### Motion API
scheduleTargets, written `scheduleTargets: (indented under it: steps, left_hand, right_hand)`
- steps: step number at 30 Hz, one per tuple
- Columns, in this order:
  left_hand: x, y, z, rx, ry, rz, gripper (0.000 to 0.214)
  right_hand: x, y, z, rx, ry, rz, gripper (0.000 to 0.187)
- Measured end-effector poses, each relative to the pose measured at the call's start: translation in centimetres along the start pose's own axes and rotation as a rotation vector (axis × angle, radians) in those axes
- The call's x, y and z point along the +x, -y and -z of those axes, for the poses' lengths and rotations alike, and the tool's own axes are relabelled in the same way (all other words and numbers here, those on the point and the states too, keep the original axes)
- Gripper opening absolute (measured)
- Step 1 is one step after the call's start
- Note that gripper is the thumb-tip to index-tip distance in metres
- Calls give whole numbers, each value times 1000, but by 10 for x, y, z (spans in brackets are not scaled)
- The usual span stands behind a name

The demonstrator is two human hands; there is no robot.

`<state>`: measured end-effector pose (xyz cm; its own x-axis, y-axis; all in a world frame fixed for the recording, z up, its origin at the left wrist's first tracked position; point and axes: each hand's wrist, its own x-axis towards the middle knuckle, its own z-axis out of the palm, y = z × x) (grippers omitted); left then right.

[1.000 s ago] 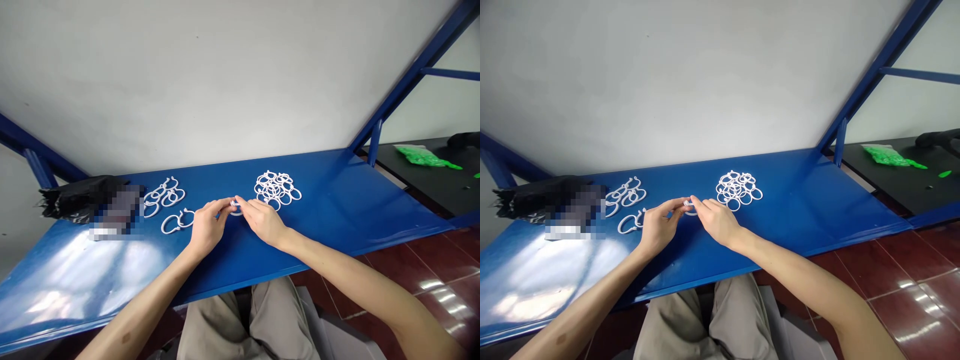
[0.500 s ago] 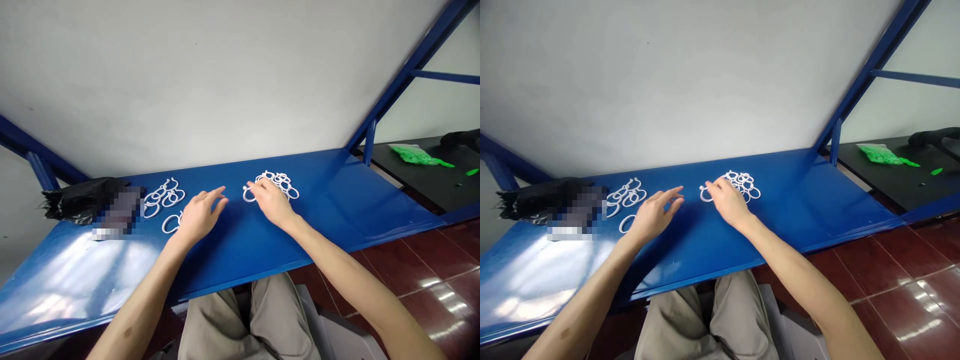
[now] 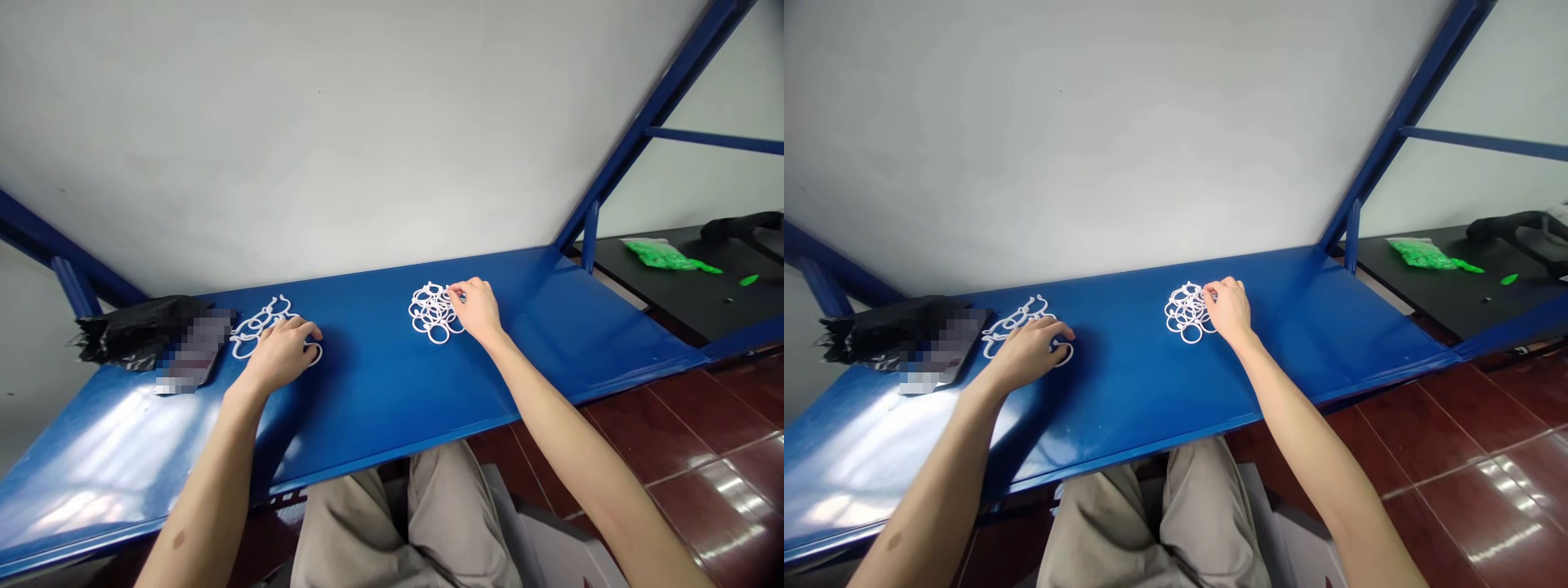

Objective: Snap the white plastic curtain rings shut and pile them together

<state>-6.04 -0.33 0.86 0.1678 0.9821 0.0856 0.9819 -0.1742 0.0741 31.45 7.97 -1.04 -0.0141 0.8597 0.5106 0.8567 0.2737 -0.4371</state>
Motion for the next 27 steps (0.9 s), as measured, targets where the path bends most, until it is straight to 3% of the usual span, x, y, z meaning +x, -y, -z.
scheduleTargets:
  steps: [8,12,15,19,22,27]
  left_hand:
    - [3,-13,2,-45,-213,117,18]
    - [2,-25,10,-137,-338,216,18]
    - [0,-41,12,-255,-380,240,20]
    - [-2,-70,6,-405,-327,90,21]
    - [-4,-87,2,-495,-259,-43,19]
    - [-5,-92,0,-683,-95,-119,27]
  right_hand:
    - [-3,6,3,61,-91,70,27]
    - [-11,24,5,103,-127,184,24]
    - [-21,45,4,187,-78,310,20]
    - [-40,74,4,295,102,534,26]
    - [-53,87,3,260,219,703,27]
    - [-59,91,-5,336,244,799,22]
